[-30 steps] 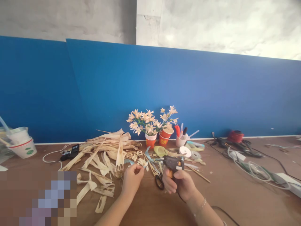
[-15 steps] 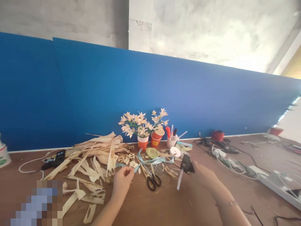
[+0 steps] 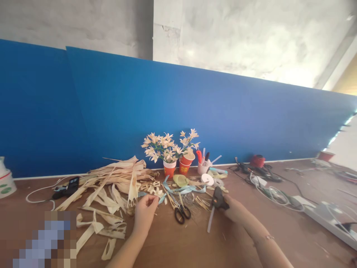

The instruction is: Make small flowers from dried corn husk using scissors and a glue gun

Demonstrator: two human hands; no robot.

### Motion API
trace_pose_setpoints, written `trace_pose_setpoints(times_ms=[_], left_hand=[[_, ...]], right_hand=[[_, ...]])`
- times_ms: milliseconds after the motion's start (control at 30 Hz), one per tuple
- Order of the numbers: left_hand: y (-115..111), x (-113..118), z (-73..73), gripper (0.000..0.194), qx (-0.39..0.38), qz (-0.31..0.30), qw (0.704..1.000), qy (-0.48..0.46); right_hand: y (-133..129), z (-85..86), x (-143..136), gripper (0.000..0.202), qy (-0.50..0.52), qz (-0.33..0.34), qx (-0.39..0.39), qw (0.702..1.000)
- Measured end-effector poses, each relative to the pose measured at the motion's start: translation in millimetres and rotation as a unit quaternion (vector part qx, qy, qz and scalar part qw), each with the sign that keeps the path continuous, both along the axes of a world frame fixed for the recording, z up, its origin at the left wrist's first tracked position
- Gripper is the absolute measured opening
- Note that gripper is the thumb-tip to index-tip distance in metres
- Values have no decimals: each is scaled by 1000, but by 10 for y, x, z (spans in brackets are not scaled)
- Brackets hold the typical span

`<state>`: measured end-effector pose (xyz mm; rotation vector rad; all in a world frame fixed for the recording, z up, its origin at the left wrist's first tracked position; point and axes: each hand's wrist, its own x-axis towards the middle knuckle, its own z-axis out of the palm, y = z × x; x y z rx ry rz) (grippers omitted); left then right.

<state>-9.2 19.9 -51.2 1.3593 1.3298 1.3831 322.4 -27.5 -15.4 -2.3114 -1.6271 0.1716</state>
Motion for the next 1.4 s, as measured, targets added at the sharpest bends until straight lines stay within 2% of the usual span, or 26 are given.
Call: trace_pose_setpoints(times_ms=[100,167,200,233,300,400,467,533,633,733,833,900,967,1033,1100,1200,1400], left_hand=[[3,5,-5,37,-3,0,1000,-7],[-2,13,1,39,-4,2,1000,-6],[-5,17,4,39,-5,2,1000,-6],[-7,21,5,39,-6,2,1000,-5],[-9,23,0,37,-7,4,1000,-5],[-4,15,-18,32,-6,10,1000,-8],[1,10,-29,29,-1,13,1000,-9],[7,10,-35,26,1,16,1000,-7],[16,18,-37,23,-4,14,1000,-9],[26,22,-43,23,-8,15,1000,-15],[31,18,-54,23,-11,21,1000,-19],[28,18,-60,24,-19,18,999,-24],[21,21,-61,25,-27,12,999,-30],[12,28,-58,25,-31,7,999,-32],[3,36,-51,25,-34,2,999,-31],[-7,48,-34,23,-37,-12,999,-34],[-22,60,0,20,-31,-24,999,-32]], right_hand=[[-42,57,-89,39,-45,-32,-86,995],[-35,208,-271,35,-106,-70,-78,989],[-17,292,-408,32,-138,-64,-65,986],[12,367,-575,26,-149,-25,-53,987],[91,450,-980,21,-118,95,-26,988],[223,360,-1596,21,-88,240,10,967],[300,211,-1888,21,-104,257,32,960],[367,65,-2042,22,-119,238,40,963],[443,-63,-2090,25,-130,220,41,966],[456,-66,-2057,25,-132,223,43,965],[400,35,-2010,22,-107,222,43,968],[350,137,-1972,21,-56,229,7,972],[313,236,-1938,23,2,262,-6,965],[297,304,-1922,26,43,299,30,953],[301,327,-1927,25,57,307,74,947],[324,291,-1953,18,47,294,100,949],[363,185,-1960,15,26,310,149,939]])
